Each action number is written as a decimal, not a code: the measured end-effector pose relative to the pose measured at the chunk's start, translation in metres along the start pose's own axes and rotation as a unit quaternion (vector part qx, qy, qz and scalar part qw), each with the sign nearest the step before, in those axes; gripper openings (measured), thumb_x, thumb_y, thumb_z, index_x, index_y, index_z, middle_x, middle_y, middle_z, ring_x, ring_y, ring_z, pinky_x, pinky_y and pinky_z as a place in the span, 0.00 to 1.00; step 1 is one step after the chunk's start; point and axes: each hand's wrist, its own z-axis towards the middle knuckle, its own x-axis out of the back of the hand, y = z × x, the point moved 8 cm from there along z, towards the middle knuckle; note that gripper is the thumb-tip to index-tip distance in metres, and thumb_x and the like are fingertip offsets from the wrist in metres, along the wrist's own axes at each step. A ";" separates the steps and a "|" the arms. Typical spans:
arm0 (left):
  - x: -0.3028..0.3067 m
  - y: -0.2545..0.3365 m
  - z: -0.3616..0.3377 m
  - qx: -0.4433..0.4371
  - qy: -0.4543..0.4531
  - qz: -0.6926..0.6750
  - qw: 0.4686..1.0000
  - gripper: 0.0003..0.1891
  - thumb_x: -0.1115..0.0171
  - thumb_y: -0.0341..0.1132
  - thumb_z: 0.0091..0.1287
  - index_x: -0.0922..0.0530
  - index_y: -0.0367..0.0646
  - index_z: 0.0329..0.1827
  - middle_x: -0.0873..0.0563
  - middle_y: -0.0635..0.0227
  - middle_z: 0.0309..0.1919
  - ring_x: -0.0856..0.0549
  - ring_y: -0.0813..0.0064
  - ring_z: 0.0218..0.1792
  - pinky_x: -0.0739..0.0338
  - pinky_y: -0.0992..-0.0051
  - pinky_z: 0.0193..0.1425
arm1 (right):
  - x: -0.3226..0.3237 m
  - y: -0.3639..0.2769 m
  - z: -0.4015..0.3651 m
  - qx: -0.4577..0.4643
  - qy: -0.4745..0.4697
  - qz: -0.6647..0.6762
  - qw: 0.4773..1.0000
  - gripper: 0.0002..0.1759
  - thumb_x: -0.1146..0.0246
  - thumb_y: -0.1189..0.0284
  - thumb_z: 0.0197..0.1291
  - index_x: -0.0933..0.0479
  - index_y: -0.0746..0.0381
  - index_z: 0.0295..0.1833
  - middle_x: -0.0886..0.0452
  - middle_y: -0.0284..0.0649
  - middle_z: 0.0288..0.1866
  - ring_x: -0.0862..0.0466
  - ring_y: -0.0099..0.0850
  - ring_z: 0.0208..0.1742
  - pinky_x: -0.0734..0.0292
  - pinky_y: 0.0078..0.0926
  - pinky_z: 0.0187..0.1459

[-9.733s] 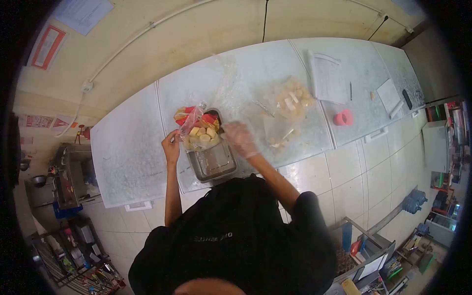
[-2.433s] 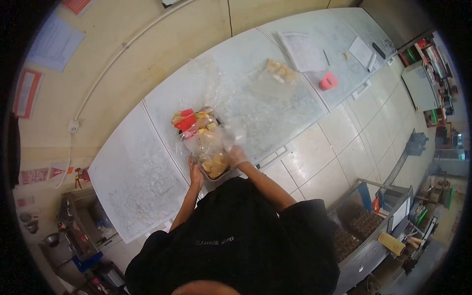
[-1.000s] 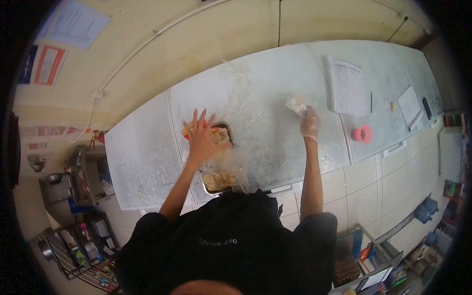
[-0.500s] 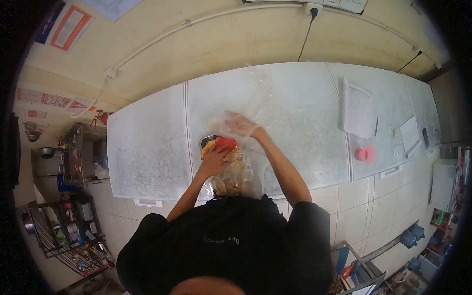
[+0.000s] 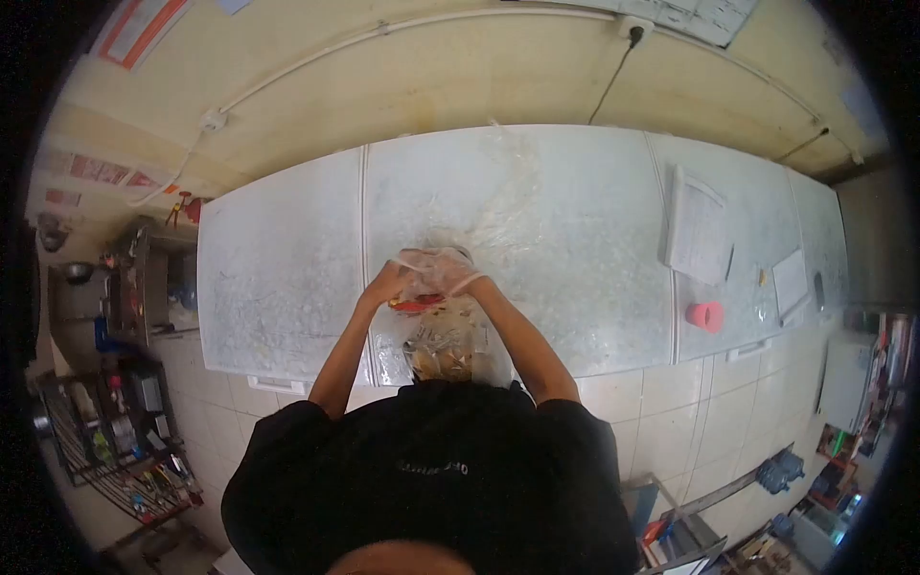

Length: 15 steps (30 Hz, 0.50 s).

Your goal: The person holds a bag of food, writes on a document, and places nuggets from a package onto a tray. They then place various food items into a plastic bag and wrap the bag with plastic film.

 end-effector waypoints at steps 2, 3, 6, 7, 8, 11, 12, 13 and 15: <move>-0.017 -0.046 -0.009 -0.072 0.000 0.170 0.983 0.20 0.45 0.40 0.67 0.28 0.40 0.58 0.25 0.51 0.55 0.26 0.54 0.57 0.33 0.66 0.62 | -0.006 0.000 0.004 -0.077 -0.121 0.015 0.990 0.20 0.38 0.65 0.52 0.24 0.59 0.52 0.21 0.46 0.52 0.22 0.43 0.53 0.27 0.38 0.54; -0.026 -0.056 -0.015 -0.143 0.019 0.330 0.933 0.22 0.44 0.40 0.66 0.31 0.41 0.62 0.27 0.51 0.58 0.27 0.53 0.59 0.34 0.65 0.64 | -0.011 0.010 0.005 -0.082 -0.113 0.014 0.990 0.20 0.38 0.65 0.52 0.24 0.59 0.52 0.21 0.46 0.52 0.22 0.43 0.53 0.27 0.38 0.54; -0.024 -0.026 -0.031 0.001 0.159 0.198 0.967 0.19 0.45 0.38 0.65 0.28 0.41 0.57 0.26 0.51 0.55 0.26 0.51 0.56 0.31 0.63 0.60 | -0.007 -0.004 -0.006 0.124 0.094 -0.064 0.986 0.16 0.39 0.66 0.54 0.22 0.60 0.47 0.19 0.46 0.47 0.20 0.43 0.48 0.25 0.38 0.50; -0.022 -0.022 -0.038 0.022 0.195 0.280 0.940 0.18 0.44 0.37 0.64 0.27 0.40 0.56 0.26 0.51 0.53 0.26 0.51 0.55 0.30 0.63 0.59 | -0.016 -0.005 -0.010 0.064 0.038 -0.102 0.992 0.20 0.36 0.64 0.50 0.23 0.59 0.50 0.20 0.47 0.49 0.21 0.42 0.51 0.26 0.38 0.52; -0.020 -0.026 -0.043 0.027 0.200 0.277 0.940 0.18 0.44 0.37 0.64 0.27 0.40 0.56 0.26 0.51 0.53 0.26 0.51 0.55 0.30 0.63 0.59 | -0.017 -0.006 -0.012 0.007 -0.020 -0.141 0.990 0.25 0.34 0.62 0.47 0.24 0.59 0.53 0.21 0.48 0.50 0.22 0.42 0.53 0.27 0.37 0.54; -0.035 -0.038 -0.053 -0.045 0.112 0.258 0.959 0.17 0.43 0.36 0.60 0.26 0.40 0.52 0.25 0.53 0.51 0.26 0.51 0.53 0.30 0.63 0.56 | -0.025 -0.004 -0.017 -0.118 -0.237 -0.219 0.939 0.26 0.35 0.61 0.48 0.25 0.57 0.55 0.21 0.47 0.50 0.22 0.41 0.54 0.27 0.37 0.54; -0.039 -0.044 -0.053 -0.055 0.099 0.294 0.949 0.17 0.42 0.35 0.59 0.25 0.40 0.51 0.24 0.55 0.51 0.26 0.52 0.52 0.30 0.63 0.56 | -0.033 0.005 -0.014 -0.118 -0.234 -0.220 0.939 0.26 0.35 0.61 0.48 0.25 0.57 0.55 0.21 0.47 0.50 0.22 0.41 0.54 0.27 0.37 0.54; -0.040 -0.050 -0.050 -0.068 0.085 0.332 0.937 0.18 0.42 0.35 0.57 0.24 0.40 0.50 0.24 0.56 0.51 0.25 0.53 0.51 0.30 0.64 0.56 | -0.038 0.024 -0.007 -0.168 -0.234 -0.210 0.934 0.27 0.35 0.62 0.48 0.26 0.57 0.56 0.22 0.47 0.51 0.22 0.41 0.54 0.27 0.37 0.54; -0.028 -0.043 -0.049 -0.118 0.094 0.323 0.934 0.16 0.42 0.35 0.60 0.24 0.40 0.51 0.23 0.58 0.51 0.25 0.56 0.52 0.29 0.66 0.56 | -0.045 0.024 -0.015 -0.225 -0.236 -0.178 0.928 0.28 0.35 0.62 0.48 0.27 0.57 0.57 0.22 0.47 0.52 0.22 0.41 0.53 0.26 0.38 0.53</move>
